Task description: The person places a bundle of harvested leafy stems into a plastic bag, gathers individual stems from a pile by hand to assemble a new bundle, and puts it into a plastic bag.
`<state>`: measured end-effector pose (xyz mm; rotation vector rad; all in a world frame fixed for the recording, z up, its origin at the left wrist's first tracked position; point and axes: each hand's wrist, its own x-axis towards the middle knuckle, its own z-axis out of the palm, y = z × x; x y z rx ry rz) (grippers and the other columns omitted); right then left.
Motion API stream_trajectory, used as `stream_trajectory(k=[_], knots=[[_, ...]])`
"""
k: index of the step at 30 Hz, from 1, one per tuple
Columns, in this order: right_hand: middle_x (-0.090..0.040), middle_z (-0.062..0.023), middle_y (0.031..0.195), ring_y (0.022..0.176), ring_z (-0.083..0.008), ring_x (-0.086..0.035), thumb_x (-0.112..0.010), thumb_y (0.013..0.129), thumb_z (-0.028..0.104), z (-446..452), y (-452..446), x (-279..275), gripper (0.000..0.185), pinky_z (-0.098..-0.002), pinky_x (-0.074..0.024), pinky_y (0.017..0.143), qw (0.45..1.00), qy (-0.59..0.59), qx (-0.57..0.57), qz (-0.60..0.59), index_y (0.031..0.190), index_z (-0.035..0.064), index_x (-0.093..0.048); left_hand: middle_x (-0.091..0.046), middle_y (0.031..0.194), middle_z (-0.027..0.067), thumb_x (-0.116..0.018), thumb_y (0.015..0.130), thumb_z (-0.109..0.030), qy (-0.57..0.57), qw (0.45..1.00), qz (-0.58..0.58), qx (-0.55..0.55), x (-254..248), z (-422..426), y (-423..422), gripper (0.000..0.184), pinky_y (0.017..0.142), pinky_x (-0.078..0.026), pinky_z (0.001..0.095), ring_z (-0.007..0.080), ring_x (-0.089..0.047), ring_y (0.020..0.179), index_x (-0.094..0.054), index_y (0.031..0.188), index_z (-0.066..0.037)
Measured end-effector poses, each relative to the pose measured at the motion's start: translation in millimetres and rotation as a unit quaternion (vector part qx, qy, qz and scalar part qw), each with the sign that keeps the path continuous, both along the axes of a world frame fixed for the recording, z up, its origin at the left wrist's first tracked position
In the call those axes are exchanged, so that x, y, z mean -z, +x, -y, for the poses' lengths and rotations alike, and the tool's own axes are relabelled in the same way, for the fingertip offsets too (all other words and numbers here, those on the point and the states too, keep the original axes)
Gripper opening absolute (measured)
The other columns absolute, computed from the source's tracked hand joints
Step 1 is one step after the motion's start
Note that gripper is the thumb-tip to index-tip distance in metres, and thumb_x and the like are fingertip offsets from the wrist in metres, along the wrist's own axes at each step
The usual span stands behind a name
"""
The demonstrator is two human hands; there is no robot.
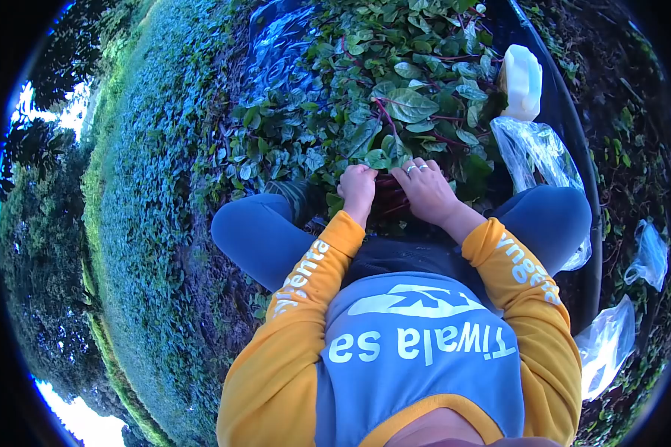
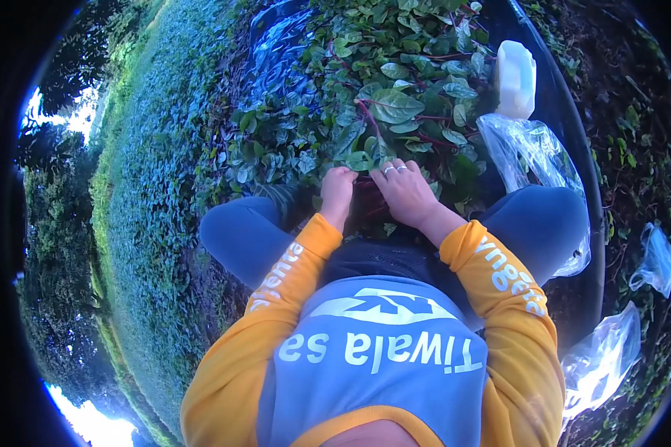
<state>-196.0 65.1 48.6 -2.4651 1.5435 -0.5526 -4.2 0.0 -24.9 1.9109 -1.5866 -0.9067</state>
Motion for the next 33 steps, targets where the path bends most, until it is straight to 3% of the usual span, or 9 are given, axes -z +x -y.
stream_trajectory(k=[4, 5, 8, 10, 15, 24, 27, 30, 33], knots=[[-0.063, -0.0122, 0.108, 0.106, -0.0302, -0.059, -0.061, 0.076, 0.007, 0, 0, 1, 0.039, -0.0418, -0.0438, 0.090, 1.000, 0.005, -0.002, -0.003, 0.116, 0.0056, -0.060, -0.071, 0.086, 0.0131, -0.073, 0.081, -0.030, 0.023, 0.993, -0.090, -0.068, 43, 25, 32, 0.024, 0.082, -0.047, 0.0425, 0.0355, -0.068, 0.085, -0.075, 0.087, -0.006], [-0.063, -0.0122, 0.108, 0.106, -0.0302, -0.059, -0.061, 0.076, 0.007, 0, 0, 2, 0.039, -0.0418, -0.0438, 0.090, 1.000, 0.005, -0.002, -0.003, 0.116, 0.0056, -0.060, -0.066, 0.083, 0.0085, -0.070, 0.082, -0.005, 0.064, 0.944, -0.307, -0.102, -7, 16, 18, 0.011, 0.073, -0.045, 0.0304, 0.0132, -0.060, 0.080, -0.065, 0.075, 0.001], [-0.062, -0.0129, 0.114, 0.112, -0.0308, -0.058, -0.069, 0.070, 0.007, 1, 1, 0, 0.055, -0.0419, -0.0437, 0.095, 0.999, 0.039, 0.000, -0.008, 0.124, 0.0054, -0.059, -0.067, 0.086, 0.0108, -0.068, 0.087, -0.010, 0.064, 0.948, -0.303, -0.074, -11, 13, 18, 0.012, 0.076, -0.047, 0.0339, 0.0188, -0.063, 0.084, -0.066, 0.078, -0.002], [-0.062, -0.0130, 0.114, 0.111, -0.0307, -0.058, -0.068, 0.070, 0.007, 1, 0, -2, 0.054, -0.0417, -0.0441, 0.094, 0.999, 0.042, -0.002, -0.015, 0.123, 0.0054, -0.059, -0.070, 0.089, 0.0111, -0.069, 0.088, -0.021, -0.097, 0.987, 0.126, -0.010, -2, 10, 13, 0.014, 0.095, -0.044, 0.0482, 0.0315, -0.064, 0.094, -0.069, 0.086, -0.007], [-0.063, -0.0123, 0.111, 0.109, -0.0293, -0.059, -0.064, 0.076, 0.008, 0, -1, -1, 0.038, -0.0405, -0.0443, 0.091, 0.999, 0.026, -0.005, -0.033, 0.114, 0.0064, -0.061, -0.070, 0.090, 0.0107, -0.059, 0.093, -0.014, -0.220, 0.928, 0.276, 0.119, -36, -6, 1, 0.007, 0.118, -0.022, 0.0582, 0.0316, -0.065, 0.099, -0.062, 0.099, -0.011], [-0.062, -0.0123, 0.113, 0.111, -0.0293, -0.058, -0.068, 0.073, 0.008, -8, -4, 2, 0.041, -0.0405, -0.0442, 0.091, 0.998, 0.050, -0.015, -0.045, 0.113, 0.0064, -0.061, -0.072, 0.098, 0.0139, -0.063, 0.098, -0.024, -0.264, 0.912, -0.138, -0.281, -39, 71, 90, 0.040, 0.088, -0.050, 0.0386, 0.0245, -0.068, 0.091, -0.052, 0.125, 0.002], [-0.062, -0.0124, 0.113, 0.111, -0.0297, -0.058, -0.068, 0.072, 0.008, -1, -2, 2, 0.041, -0.0409, -0.0441, 0.090, 0.998, 0.044, -0.008, -0.045, 0.113, 0.0064, -0.061, -0.069, 0.107, 0.0084, -0.069, 0.094, -0.016, -0.135, 0.989, -0.055, 0.038, -82, 46, 88, 0.035, 0.089, -0.049, 0.0314, 0.0158, -0.062, 0.100, -0.063, 0.122, 0.005], [-0.062, -0.0126, 0.113, 0.110, -0.0301, -0.058, -0.068, 0.071, 0.008, -1, -3, 4, 0.041, -0.0413, -0.0441, 0.090, 0.998, 0.041, -0.001, -0.040, 0.112, 0.0065, -0.061, -0.069, 0.114, 0.0152, -0.077, 0.082, -0.017, -0.248, 0.892, 0.088, 0.367, -101, -2, 44, 0.034, 0.097, -0.050, 0.0369, 0.0307, -0.065, 0.108, -0.071, 0.113, -0.004], [-0.061, -0.0121, 0.111, 0.109, -0.0302, -0.058, -0.069, 0.070, 0.008, 1, -3, 1, 0.046, -0.0414, -0.0443, 0.090, 0.999, 0.042, 0.003, -0.035, 0.115, 0.0065, -0.061, -0.067, 0.100, 0.0115, -0.075, 0.080, -0.018, -0.134, 0.919, 0.136, 0.346, -88, -27, 30, 0.031, 0.092, -0.047, 0.0471, 0.0348, -0.063, 0.100, -0.072, 0.109, -0.005]])
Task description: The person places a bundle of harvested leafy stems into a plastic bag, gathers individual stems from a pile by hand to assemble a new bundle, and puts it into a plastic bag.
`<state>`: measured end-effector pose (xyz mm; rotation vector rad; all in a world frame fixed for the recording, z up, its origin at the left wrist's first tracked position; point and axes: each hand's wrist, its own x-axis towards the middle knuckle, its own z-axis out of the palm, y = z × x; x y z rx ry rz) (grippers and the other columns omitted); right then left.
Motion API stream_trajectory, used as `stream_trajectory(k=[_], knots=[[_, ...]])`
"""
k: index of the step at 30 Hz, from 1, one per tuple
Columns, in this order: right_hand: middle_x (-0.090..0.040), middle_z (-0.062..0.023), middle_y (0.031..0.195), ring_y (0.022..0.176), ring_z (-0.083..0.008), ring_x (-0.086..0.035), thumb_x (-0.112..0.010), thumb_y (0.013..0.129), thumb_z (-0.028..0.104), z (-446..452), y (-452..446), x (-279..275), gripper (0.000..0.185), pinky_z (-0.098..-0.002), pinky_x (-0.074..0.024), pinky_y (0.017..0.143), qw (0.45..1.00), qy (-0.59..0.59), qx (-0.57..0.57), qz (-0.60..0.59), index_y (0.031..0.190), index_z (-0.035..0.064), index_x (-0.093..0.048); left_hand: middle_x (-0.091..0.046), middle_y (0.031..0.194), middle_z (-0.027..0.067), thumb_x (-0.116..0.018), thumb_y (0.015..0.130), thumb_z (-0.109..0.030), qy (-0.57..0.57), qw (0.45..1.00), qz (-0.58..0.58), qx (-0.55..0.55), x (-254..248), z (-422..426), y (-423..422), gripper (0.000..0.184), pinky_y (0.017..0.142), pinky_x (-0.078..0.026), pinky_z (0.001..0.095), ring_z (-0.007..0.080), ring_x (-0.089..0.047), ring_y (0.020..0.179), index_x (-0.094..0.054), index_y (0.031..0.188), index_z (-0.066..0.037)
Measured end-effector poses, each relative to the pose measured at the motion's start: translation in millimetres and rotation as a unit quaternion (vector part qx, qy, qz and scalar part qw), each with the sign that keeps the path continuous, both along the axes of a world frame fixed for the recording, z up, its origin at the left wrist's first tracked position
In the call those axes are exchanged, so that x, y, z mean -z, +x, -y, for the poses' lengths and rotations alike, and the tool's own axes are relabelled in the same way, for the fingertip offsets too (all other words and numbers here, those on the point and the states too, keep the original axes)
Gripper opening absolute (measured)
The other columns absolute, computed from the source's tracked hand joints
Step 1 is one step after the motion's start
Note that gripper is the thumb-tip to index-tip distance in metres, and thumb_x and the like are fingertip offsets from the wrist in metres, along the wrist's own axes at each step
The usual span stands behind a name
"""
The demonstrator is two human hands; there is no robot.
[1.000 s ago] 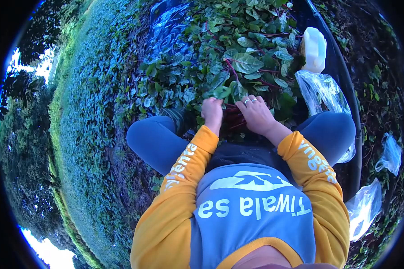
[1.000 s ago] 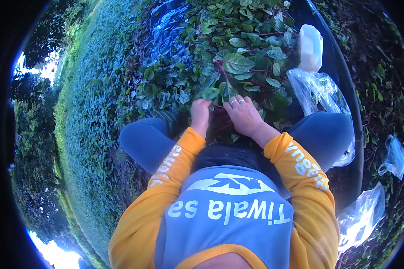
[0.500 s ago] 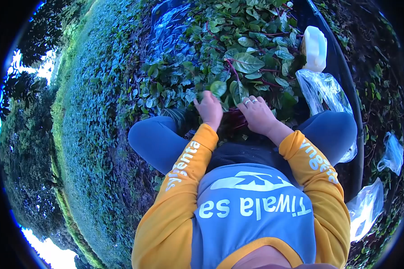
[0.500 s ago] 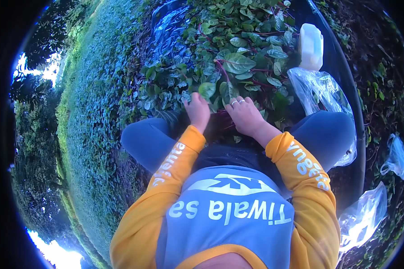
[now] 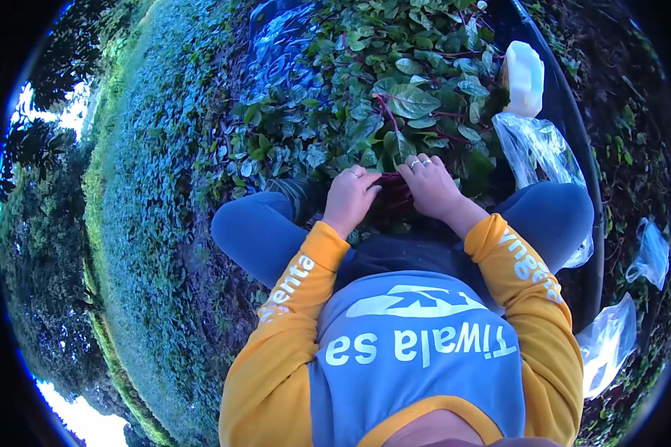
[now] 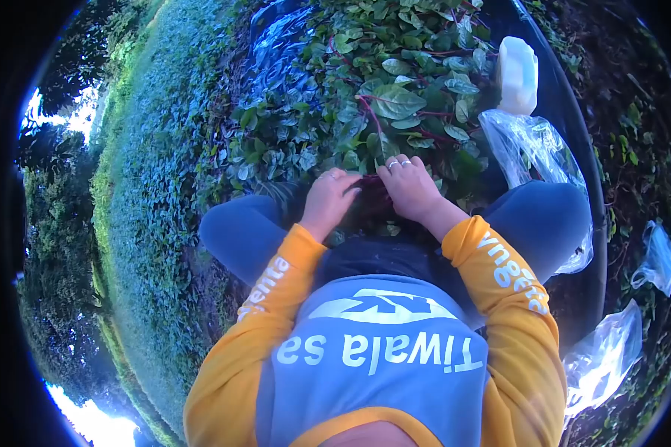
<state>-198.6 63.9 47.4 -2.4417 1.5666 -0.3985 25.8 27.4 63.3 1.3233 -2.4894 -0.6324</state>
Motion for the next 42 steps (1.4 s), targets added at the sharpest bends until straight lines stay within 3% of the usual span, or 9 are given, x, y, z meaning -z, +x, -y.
stream_trajectory(k=[1, 3, 8, 13, 25, 31, 35, 37, 42], knots=[[-0.061, -0.0116, 0.110, 0.108, -0.0302, -0.058, -0.070, 0.068, 0.008, 0, 0, -1, 0.051, -0.0414, -0.0445, 0.090, 1.000, 0.006, 0.000, -0.004, 0.118, 0.0065, -0.061, -0.067, 0.100, 0.0115, -0.075, 0.080, -0.018, 0.002, 1.000, -0.001, 0.000, 1, -3, -4, 0.031, 0.092, -0.047, 0.0471, 0.0348, -0.063, 0.100, -0.072, 0.109, -0.005], [-0.062, -0.0123, 0.110, 0.109, -0.0301, -0.058, -0.069, 0.071, 0.008, -1, 0, 0, 0.044, -0.0413, -0.0443, 0.090, 1.000, 0.003, -0.003, -0.005, 0.114, 0.0066, -0.061, -0.062, 0.090, 0.0104, -0.070, 0.083, -0.017, -0.143, 0.989, 0.026, 0.021, 0, -8, -10, 0.019, 0.083, -0.047, 0.0480, 0.0336, -0.061, 0.090, -0.070, 0.098, -0.006], [-0.063, -0.0131, 0.111, 0.108, -0.0299, -0.059, -0.067, 0.076, 0.011, -5, 2, 2, 0.034, -0.0410, -0.0442, 0.088, 1.000, -0.027, -0.016, 0.005, 0.109, 0.0071, -0.061, -0.060, 0.085, 0.0119, -0.061, 0.090, -0.019, -0.200, 0.976, 0.077, 0.023, 7, -13, -25, 0.014, 0.079, -0.048, 0.0438, 0.0314, -0.062, 0.086, -0.060, 0.087, -0.005], [-0.063, -0.0121, 0.112, 0.108, -0.0280, -0.059, -0.067, 0.078, 0.014, -6, 3, 7, 0.029, -0.0400, -0.0443, 0.088, 0.999, -0.020, -0.026, -0.021, 0.106, 0.0086, -0.063, -0.062, 0.082, 0.0167, -0.062, 0.090, -0.016, -0.092, 0.993, 0.068, 0.014, 22, -15, -29, 0.015, 0.073, -0.051, 0.0471, 0.0360, -0.064, 0.079, -0.058, 0.086, -0.002], [-0.064, -0.0081, 0.104, 0.104, -0.0239, -0.061, -0.060, 0.085, 0.017, -12, 13, 16, 0.018, -0.0371, -0.0457, 0.085, 0.994, 0.007, -0.069, -0.087, 0.101, 0.0101, -0.066, -0.067, 0.080, 0.0184, -0.061, 0.084, -0.012, -0.050, 0.977, 0.143, 0.152, 24, -10, -25, 0.012, 0.072, -0.057, 0.0458, 0.0346, -0.070, 0.077, -0.067, 0.083, -0.003], [-0.064, -0.0081, 0.104, 0.105, -0.0243, -0.060, -0.065, 0.081, 0.017, -10, 9, 13, 0.022, -0.0380, -0.0456, 0.086, 0.995, 0.016, -0.065, -0.076, 0.102, 0.0097, -0.066, -0.070, 0.086, 0.0243, -0.055, 0.087, -0.019, 0.127, 0.975, 0.153, 0.096, 15, 9, -24, 0.023, 0.076, -0.056, 0.0500, 0.0396, -0.070, 0.082, -0.069, 0.084, -0.001], [-0.064, -0.0082, 0.104, 0.105, -0.0243, -0.060, -0.065, 0.082, 0.017, -11, 11, 13, 0.022, -0.0377, -0.0454, 0.086, 0.996, 0.009, -0.064, -0.060, 0.103, 0.0099, -0.065, -0.071, 0.086, 0.0234, -0.053, 0.088, -0.022, 0.103, 0.972, 0.183, 0.103, 10, 2, -26, 0.027, 0.076, -0.056, 0.0516, 0.0397, -0.071, 0.082, -0.069, 0.084, -0.001], [-0.064, -0.0083, 0.104, 0.104, -0.0242, -0.061, -0.065, 0.082, 0.017, -10, 10, 13, 0.022, -0.0375, -0.0453, 0.087, 0.996, 0.013, -0.063, -0.067, 0.102, 0.0101, -0.066, -0.070, 0.083, 0.0220, -0.052, 0.088, -0.023, 0.102, 0.977, 0.180, 0.055, 5, -4, -33, 0.026, 0.074, -0.054, 0.0536, 0.0416, -0.069, 0.080, -0.068, 0.087, -0.002], [-0.064, -0.0083, 0.104, 0.104, -0.0241, -0.061, -0.065, 0.082, 0.017, -8, 11, 15, 0.021, -0.0373, -0.0453, 0.087, 0.995, 0.025, -0.062, -0.068, 0.101, 0.0100, -0.066, -0.073, 0.087, 0.0201, -0.054, 0.088, -0.027, 0.118, 0.974, 0.191, 0.021, -3, -5, -44, 0.030, 0.076, -0.056, 0.0508, 0.0397, -0.071, 0.082, -0.072, 0.086, -0.004]])
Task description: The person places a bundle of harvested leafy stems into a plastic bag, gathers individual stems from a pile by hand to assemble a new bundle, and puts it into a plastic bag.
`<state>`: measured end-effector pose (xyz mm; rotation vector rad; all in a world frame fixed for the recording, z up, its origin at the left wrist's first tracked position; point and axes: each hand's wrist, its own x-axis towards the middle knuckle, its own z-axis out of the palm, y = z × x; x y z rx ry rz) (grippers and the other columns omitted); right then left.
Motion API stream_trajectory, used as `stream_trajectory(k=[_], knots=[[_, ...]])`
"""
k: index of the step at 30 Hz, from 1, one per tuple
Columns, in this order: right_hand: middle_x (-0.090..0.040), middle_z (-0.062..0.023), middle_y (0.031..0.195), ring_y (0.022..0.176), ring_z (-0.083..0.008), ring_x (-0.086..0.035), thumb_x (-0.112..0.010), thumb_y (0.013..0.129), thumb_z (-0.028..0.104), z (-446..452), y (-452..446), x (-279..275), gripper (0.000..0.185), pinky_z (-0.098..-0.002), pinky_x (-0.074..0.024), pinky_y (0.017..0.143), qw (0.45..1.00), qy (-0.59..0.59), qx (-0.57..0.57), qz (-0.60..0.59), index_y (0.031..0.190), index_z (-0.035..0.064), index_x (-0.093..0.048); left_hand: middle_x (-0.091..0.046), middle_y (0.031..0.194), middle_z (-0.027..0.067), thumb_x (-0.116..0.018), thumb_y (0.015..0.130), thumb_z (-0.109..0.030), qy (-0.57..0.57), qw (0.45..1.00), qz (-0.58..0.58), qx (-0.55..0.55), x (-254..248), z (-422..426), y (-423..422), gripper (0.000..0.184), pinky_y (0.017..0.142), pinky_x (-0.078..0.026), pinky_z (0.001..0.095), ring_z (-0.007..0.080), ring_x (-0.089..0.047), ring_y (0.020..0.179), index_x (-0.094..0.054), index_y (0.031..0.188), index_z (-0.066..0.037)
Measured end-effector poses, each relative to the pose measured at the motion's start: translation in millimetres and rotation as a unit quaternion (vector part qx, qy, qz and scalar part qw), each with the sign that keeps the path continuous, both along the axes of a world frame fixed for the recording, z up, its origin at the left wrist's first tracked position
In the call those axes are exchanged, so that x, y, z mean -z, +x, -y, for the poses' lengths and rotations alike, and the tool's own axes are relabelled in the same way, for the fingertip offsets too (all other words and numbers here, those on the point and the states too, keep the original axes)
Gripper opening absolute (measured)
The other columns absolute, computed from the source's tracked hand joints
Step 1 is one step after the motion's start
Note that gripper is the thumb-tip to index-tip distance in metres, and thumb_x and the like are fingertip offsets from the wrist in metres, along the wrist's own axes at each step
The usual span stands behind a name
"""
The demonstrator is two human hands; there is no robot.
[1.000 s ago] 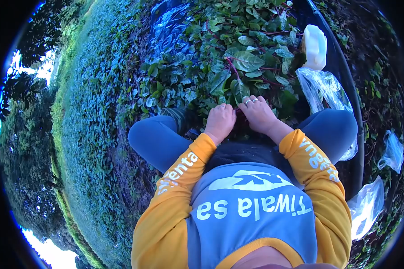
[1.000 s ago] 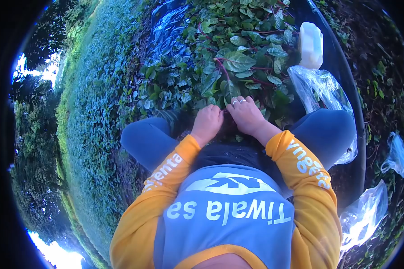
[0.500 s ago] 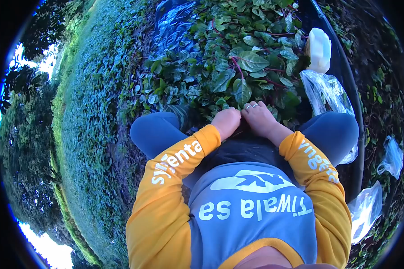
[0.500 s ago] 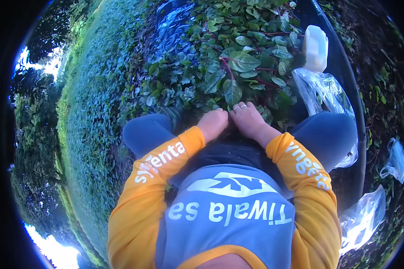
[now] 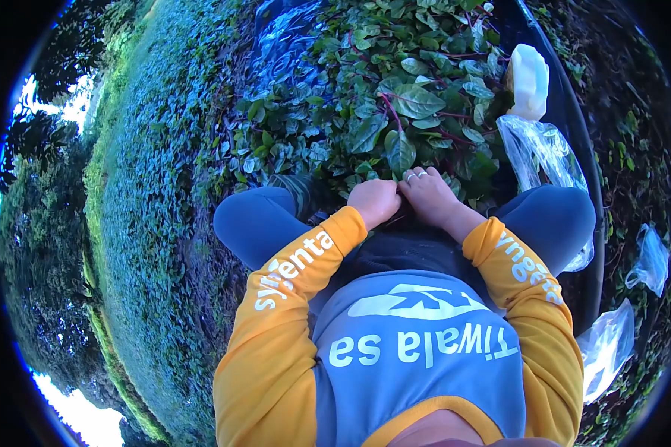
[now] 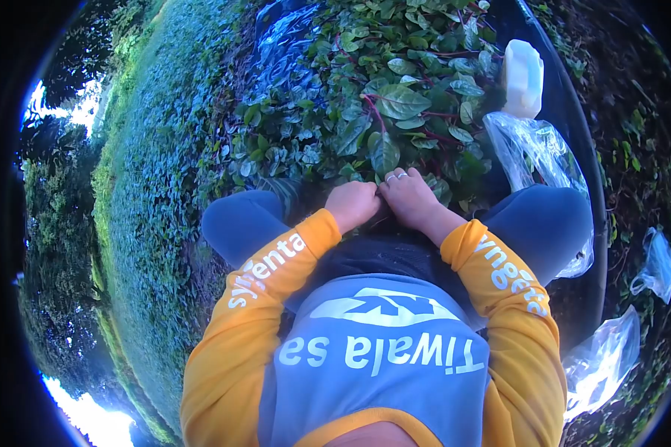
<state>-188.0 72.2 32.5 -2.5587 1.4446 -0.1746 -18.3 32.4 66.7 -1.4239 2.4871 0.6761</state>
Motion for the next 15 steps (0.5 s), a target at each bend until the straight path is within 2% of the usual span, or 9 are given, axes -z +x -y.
stream_trajectory(k=[5, 7, 8, 10, 11, 12, 13, 14, 15], knots=[[-0.064, -0.0088, 0.105, 0.105, -0.0244, -0.060, -0.066, 0.081, 0.017, 0, 1, -1, 0.023, -0.0373, -0.0453, 0.086, 1.000, 0.003, -0.008, 0.000, 0.102, 0.0096, -0.065, -0.072, 0.086, 0.0207, -0.056, 0.088, -0.033, 0.021, 0.999, 0.003, -0.026, 11, 9, 7, 0.034, 0.076, -0.056, 0.0499, 0.0398, -0.070, 0.083, -0.074, 0.083, -0.004], [-0.063, -0.0096, 0.107, 0.107, -0.0250, -0.060, -0.068, 0.077, 0.015, -1, -3, -7, 0.027, -0.0373, -0.0453, 0.087, 1.000, 0.004, -0.009, -0.012, 0.104, 0.0088, -0.064, -0.072, 0.088, 0.0209, -0.057, 0.087, -0.032, -0.002, 0.998, 0.045, -0.036, 9, 15, 16, 0.032, 0.078, -0.056, 0.0496, 0.0392, -0.071, 0.085, -0.074, 0.084, -0.005], [-0.063, -0.0096, 0.107, 0.107, -0.0250, -0.060, -0.068, 0.077, 0.015, -2, -2, -8, 0.027, -0.0373, -0.0453, 0.087, 1.000, 0.004, -0.010, -0.012, 0.104, 0.0088, -0.064, -0.072, 0.090, 0.0213, -0.058, 0.086, -0.031, -0.008, 0.995, 0.058, -0.076, 12, 22, 25, 0.031, 0.080, -0.056, 0.0505, 0.0391, -0.071, 0.088, -0.075, 0.085, -0.005], [-0.062, -0.0101, 0.109, 0.109, -0.0257, -0.059, -0.070, 0.075, 0.013, 0, -4, -8, 0.033, -0.0371, -0.0450, 0.089, 1.000, -0.003, 0.003, 0.008, 0.106, 0.0079, -0.064, -0.072, 0.089, 0.0213, -0.061, 0.087, -0.033, -0.136, 0.972, 0.072, -0.175, 35, 66, 62, 0.034, 0.078, -0.056, 0.0533, 0.0445, -0.070, 0.084, -0.072, 0.101, -0.004], [-0.062, -0.0101, 0.109, 0.109, -0.0257, -0.059, -0.070, 0.075, 0.013, 0, -3, -10, 0.033, -0.0371, -0.0450, 0.089, 1.000, 0.003, 0.009, 0.010, 0.106, 0.0079, -0.064, -0.070, 0.097, 0.0264, -0.064, 0.088, -0.035, -0.175, 0.957, -0.070, -0.219, 24, 89, 88, 0.051, 0.080, -0.054, 0.0556, 0.0445, -0.069, 0.093, -0.059, 0.127, -0.002], [-0.062, -0.0100, 0.109, 0.109, -0.0261, -0.059, -0.070, 0.074, 0.012, 0, -5, -12, 0.034, -0.0373, -0.0449, 0.089, 1.000, 0.000, 0.012, 0.009, 0.107, 0.0076, -0.064, -0.067, 0.103, 0.0286, -0.070, 0.087, -0.036, -0.278, 0.917, -0.065, -0.277, -16, 97, 89, 0.070, 0.082, -0.052, 0.0538, 0.0433, -0.067, 0.098, -0.045, 0.142, -0.002], [-0.062, -0.0099, 0.110, 0.109, -0.0264, -0.059, -0.070, 0.074, 0.012, 0, -7, -13, 0.035, -0.0375, -0.0449, 0.089, 1.000, -0.004, 0.011, 0.006, 0.108, 0.0073, -0.064, -0.067, 0.101, 0.0246, -0.076, 0.083, -0.036, -0.530, 0.824, 0.018, -0.201, -11, 112, 114, 0.083, 0.083, -0.051, 0.0502, 0.0415, -0.065, 0.095, -0.036, 0.150, -0.007], [-0.062, -0.0099, 0.110, 0.109, -0.0264, -0.059, -0.070, 0.074, 0.012, -1, -8, -13, 0.035, -0.0375, -0.0449, 0.089, 1.000, -0.003, 0.009, 0.003, 0.108, 0.0073, -0.064, -0.069, 0.100, 0.0182, -0.076, 0.084, -0.035, -0.604, 0.775, 0.053, -0.178, -21, 119, 126, 0.069, 0.084, -0.051, 0.0444, 0.0373, -0.066, 0.093, -0.049, 0.142, -0.007], [-0.063, -0.0101, 0.109, 0.109, -0.0268, -0.059, -0.070, 0.074, 0.011, 0, -9, -13, 0.035, -0.0379, -0.0448, 0.089, 1.000, -0.001, 0.008, 0.009, 0.109, 0.0074, -0.064, -0.070, 0.100, 0.0162, -0.075, 0.086, -0.031, -0.491, 0.854, -0.032, -0.166, -22, 122, 132, 0.056, 0.085, -0.052, 0.0422, 0.0337, -0.067, 0.095, -0.057, 0.133, -0.006]])
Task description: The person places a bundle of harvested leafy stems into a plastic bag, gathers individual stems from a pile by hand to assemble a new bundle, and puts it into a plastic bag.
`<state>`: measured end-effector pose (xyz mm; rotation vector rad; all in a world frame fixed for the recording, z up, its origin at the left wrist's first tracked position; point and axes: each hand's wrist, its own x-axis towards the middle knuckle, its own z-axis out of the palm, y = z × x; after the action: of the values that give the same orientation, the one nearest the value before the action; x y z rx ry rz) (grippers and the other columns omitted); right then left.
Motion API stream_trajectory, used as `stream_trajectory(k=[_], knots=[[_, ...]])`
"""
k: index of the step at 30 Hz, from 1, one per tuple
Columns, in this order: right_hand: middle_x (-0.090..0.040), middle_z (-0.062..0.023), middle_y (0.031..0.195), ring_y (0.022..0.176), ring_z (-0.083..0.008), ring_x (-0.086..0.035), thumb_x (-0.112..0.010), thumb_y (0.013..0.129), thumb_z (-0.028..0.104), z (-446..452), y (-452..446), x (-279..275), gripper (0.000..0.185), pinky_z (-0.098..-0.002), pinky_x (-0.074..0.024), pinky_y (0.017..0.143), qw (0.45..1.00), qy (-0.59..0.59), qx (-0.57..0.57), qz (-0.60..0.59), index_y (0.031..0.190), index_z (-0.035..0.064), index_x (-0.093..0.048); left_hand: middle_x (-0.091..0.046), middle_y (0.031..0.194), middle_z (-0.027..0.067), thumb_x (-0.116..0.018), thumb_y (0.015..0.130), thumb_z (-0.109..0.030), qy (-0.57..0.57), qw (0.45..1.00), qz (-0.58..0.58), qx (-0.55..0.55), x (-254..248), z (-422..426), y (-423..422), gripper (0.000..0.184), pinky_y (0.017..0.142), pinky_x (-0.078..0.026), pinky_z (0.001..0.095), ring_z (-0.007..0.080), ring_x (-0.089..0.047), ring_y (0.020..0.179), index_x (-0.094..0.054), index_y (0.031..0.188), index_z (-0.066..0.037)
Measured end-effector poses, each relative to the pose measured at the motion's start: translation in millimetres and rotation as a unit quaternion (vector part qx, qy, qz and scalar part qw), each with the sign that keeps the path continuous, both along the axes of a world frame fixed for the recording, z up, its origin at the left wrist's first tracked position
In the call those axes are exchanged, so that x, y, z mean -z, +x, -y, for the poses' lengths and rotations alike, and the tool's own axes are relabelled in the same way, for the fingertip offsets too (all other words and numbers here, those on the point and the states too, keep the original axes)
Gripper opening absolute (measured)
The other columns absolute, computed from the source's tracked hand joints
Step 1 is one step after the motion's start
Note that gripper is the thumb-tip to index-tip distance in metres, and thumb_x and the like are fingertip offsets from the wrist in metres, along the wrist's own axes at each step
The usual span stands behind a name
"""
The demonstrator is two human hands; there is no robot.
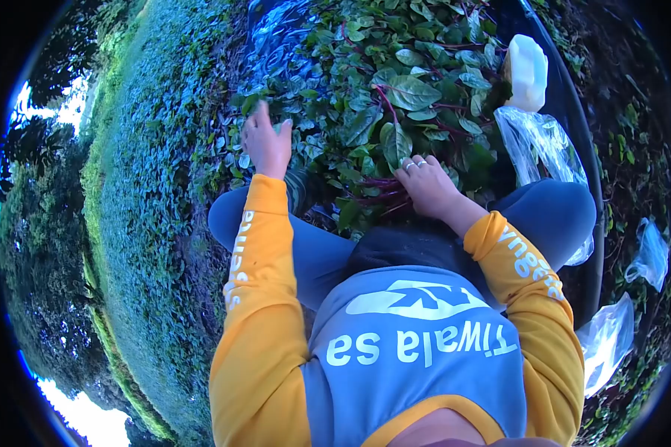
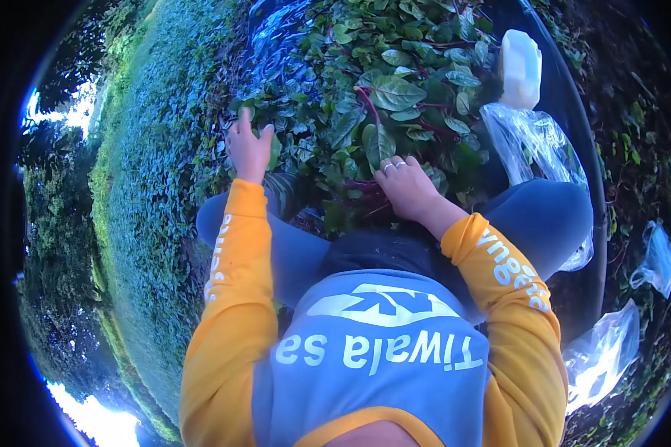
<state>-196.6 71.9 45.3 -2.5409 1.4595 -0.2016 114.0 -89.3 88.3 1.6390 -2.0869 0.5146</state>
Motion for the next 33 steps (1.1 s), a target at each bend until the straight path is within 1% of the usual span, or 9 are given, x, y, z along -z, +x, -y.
stream_trajectory(k=[2, 3, 5, 7, 11, 14, 16, 22, 33], knots=[[-0.063, -0.0103, 0.109, 0.110, -0.0271, -0.059, -0.069, 0.074, 0.011, 6, 3, -1, 0.036, -0.0383, -0.0447, 0.089, 1.000, -0.003, -0.002, 0.013, 0.109, 0.0075, -0.064, -0.072, 0.102, 0.0129, -0.072, 0.089, -0.022, 0.239, 0.946, -0.188, 0.112, -10, -9, -10, 0.032, 0.087, -0.052, 0.0392, 0.0287, -0.068, 0.098, -0.070, 0.115, -0.004], [-0.062, -0.0109, 0.111, 0.111, -0.0285, -0.058, -0.070, 0.073, 0.010, 6, 3, -1, 0.041, -0.0396, -0.0444, 0.091, 1.000, 0.013, -0.002, 0.019, 0.113, 0.0075, -0.063, -0.073, 0.104, 0.0117, -0.070, 0.090, -0.018, 0.355, 0.876, -0.289, 0.151, -14, -32, -35, 0.022, 0.088, -0.053, 0.0382, 0.0274, -0.069, 0.100, -0.074, 0.106, -0.004], [-0.061, -0.0115, 0.112, 0.112, -0.0298, -0.057, -0.071, 0.071, 0.009, 7, 5, 0, 0.047, -0.0409, -0.0441, 0.093, 0.999, 0.032, 0.001, 0.023, 0.117, 0.0075, -0.061, -0.071, 0.106, 0.0146, -0.067, 0.092, -0.013, 0.479, 0.798, -0.271, 0.245, -2, -64, -66, 0.022, 0.089, -0.052, 0.0381, 0.0290, -0.067, 0.098, -0.073, 0.110, -0.003], [-0.061, -0.0112, 0.112, 0.113, -0.0300, -0.057, -0.070, 0.072, 0.009, 7, 4, 2, 0.047, -0.0418, -0.0436, 0.094, 0.999, 0.023, -0.003, 0.042, 0.118, 0.0074, -0.061, -0.070, 0.101, 0.0151, -0.065, 0.092, -0.011, 0.435, 0.803, -0.205, 0.351, 50, -77, -80, 0.021, 0.088, -0.052, 0.0390, 0.0304, -0.066, 0.095, -0.073, 0.109, -0.002], [-0.063, -0.0119, 0.111, 0.110, -0.0287, -0.059, -0.069, 0.076, 0.011, 5, 2, 5, 0.049, -0.0411, -0.0442, 0.090, 1.000, 0.007, -0.004, 0.027, 0.124, 0.0082, -0.060, -0.068, 0.098, 0.0151, -0.064, 0.092, -0.010, 0.493, 0.789, -0.128, 0.344, 71, -74, -84, 0.022, 0.087, -0.051, 0.0390, 0.0314, -0.064, 0.095, -0.072, 0.111, -0.002], [-0.063, -0.0134, 0.110, 0.110, -0.0298, -0.059, -0.067, 0.078, 0.010, 3, 2, 0, 0.067, -0.0424, -0.0444, 0.091, 0.996, -0.063, -0.002, 0.062, 0.143, 0.0116, -0.050, -0.065, 0.094, 0.0153, -0.064, 0.092, -0.010, 0.510, 0.772, -0.134, 0.355, 66, -73, -84, 0.020, 0.086, -0.050, 0.0401, 0.0325, -0.062, 0.095, -0.072, 0.108, -0.002], [-0.062, -0.0145, 0.111, 0.111, -0.0315, -0.059, -0.067, 0.080, 0.009, 4, 4, -10, 0.082, -0.0443, -0.0446, 0.093, 1.000, 0.016, 0.009, 0.016, 0.155, 0.0181, -0.036, -0.063, 0.093, 0.0156, -0.063, 0.092, -0.010, 0.524, 0.795, -0.160, 0.259, 63, -78, -89, 0.016, 0.084, -0.049, 0.0415, 0.0332, -0.061, 0.093, -0.071, 0.103, 0.000], [-0.059, -0.0177, 0.118, 0.109, -0.0337, -0.059, -0.066, 0.082, 0.009, 4, 4, 4, 0.086, -0.0440, -0.0450, 0.094, 0.998, 0.003, 0.046, 0.047, 0.158, 0.0266, -0.031, -0.064, 0.096, 0.0193, -0.065, 0.092, -0.013, 0.435, 0.854, -0.147, 0.245, 82, -73, -94, 0.017, 0.084, -0.049, 0.0468, 0.0377, -0.062, 0.095, -0.072, 0.102, -0.001], [-0.059, -0.0191, 0.123, 0.108, -0.0331, -0.062, -0.063, 0.083, 0.007, -1, 7, 9, 0.077, -0.0446, -0.0465, 0.094, 0.997, -0.048, 0.034, 0.054, 0.153, 0.0266, -0.038, -0.065, 0.097, 0.0177, -0.056, 0.096, -0.009, 0.451, 0.831, -0.238, 0.223, 108, -70, -94, 0.019, 0.088, -0.049, 0.0412, 0.0346, -0.061, 0.097, -0.069, 0.107, -0.001]])
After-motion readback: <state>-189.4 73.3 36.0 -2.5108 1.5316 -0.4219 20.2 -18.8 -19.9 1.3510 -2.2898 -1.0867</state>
